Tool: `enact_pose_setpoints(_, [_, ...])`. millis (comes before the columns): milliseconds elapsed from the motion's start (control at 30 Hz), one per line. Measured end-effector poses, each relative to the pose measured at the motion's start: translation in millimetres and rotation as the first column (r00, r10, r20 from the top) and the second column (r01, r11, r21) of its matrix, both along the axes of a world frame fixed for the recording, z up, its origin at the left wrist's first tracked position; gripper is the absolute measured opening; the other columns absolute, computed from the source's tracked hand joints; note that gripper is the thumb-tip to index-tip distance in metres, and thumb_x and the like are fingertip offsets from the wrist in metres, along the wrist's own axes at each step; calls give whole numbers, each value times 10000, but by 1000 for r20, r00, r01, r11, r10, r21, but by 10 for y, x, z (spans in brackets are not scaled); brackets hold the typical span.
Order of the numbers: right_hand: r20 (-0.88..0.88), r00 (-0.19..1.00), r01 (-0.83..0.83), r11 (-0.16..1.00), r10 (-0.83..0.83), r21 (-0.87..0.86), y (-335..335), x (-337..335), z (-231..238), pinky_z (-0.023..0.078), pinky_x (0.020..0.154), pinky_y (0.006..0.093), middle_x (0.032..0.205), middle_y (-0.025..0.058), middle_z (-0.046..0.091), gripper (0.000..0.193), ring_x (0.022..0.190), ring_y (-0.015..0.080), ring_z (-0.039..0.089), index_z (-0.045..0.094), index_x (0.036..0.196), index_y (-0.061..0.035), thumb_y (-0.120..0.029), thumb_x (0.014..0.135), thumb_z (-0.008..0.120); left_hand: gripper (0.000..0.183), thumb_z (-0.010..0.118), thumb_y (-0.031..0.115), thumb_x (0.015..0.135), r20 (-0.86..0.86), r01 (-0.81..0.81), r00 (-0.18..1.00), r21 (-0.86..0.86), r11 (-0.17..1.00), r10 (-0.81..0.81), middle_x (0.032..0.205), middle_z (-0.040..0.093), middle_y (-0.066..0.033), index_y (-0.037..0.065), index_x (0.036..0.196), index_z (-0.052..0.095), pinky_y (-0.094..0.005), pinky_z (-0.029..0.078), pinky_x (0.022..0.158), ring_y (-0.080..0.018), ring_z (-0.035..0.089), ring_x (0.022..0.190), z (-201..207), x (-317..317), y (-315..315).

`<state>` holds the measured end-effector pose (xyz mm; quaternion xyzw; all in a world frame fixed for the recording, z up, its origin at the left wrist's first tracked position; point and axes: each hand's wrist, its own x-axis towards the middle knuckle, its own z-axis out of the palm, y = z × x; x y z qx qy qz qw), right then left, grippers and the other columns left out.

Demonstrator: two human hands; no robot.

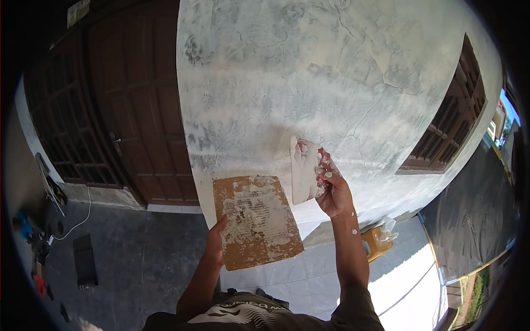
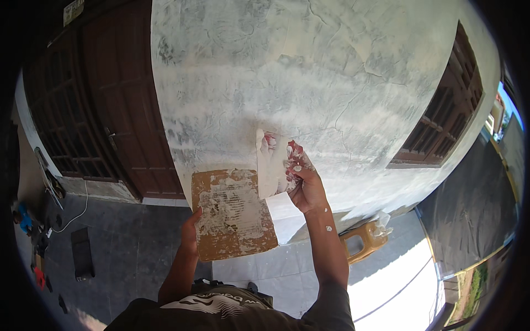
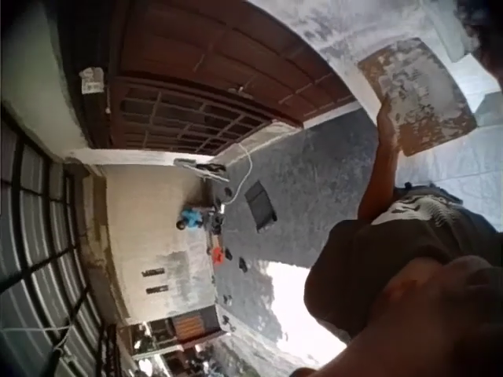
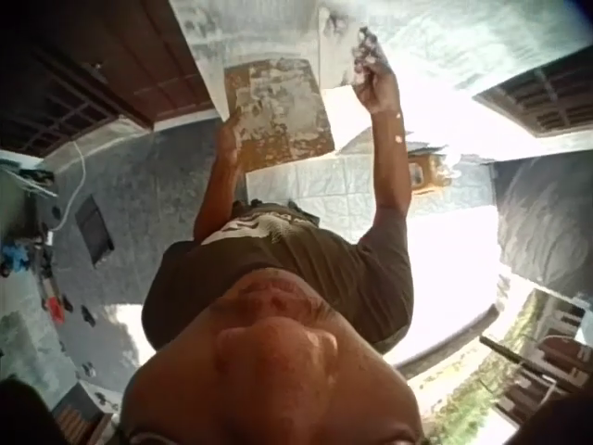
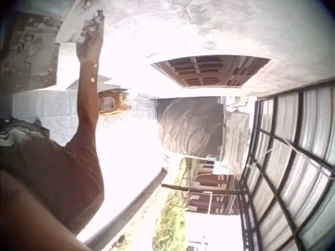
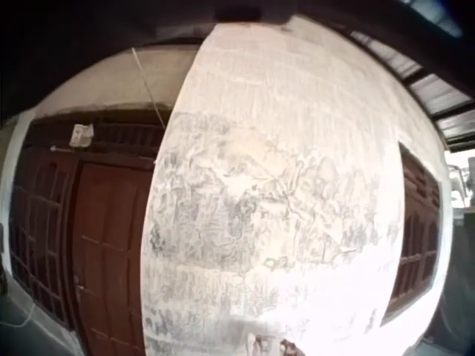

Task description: Apply plaster or filler to an exterior wall using a putty knife.

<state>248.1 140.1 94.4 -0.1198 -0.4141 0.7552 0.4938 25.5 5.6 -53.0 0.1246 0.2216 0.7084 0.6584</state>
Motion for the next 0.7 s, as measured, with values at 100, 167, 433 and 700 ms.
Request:
enact_pose_setpoints(100, [-58,960,279,954,-274,108,121,-71,570,517,833,288,1158,110,560,473,991,187,597,433,1270,-11,32,802,481,443,487,283,903,-14,7,1000,-27,1000,-7,1168,548,-145,31,1264,428,-423,450,888,-288,565,1028,9,8,-23])
enact_pose_setpoints(167, [-198,914,405,827,-354,390,211,-130,990,531,789,292,1062,100,602,369,913,171,617,493,1181,6,45,819,551,444,492,280,901,6,-2,1000,-53,999,2,1157,552,-149,29,1261,428,-429,453,883,-291,567,1021,11,-2,-26])
enact_pose_setpoints(433, [-745,203,359,-660,-635,660,748,-641,2484,502,790,352,1073,176,597,533,902,336,611,571,1187,-100,104,694,568,453,491,278,897,9,-33,999,-27,999,33,1149,568,-151,8,1257,444,-420,451,881,-297,574,1011,72,-9,-67])
enact_pose_setpoints(700, [-672,138,-39,-682,-728,730,1176,-877,2727,493,781,417,1063,221,575,479,870,364,592,563,1145,-67,38,678,570,440,535,274,879,-146,-189,975,-135,973,169,1118,590,-126,15,1231,484,-383,456,866,-270,582,983,130,5,-94])
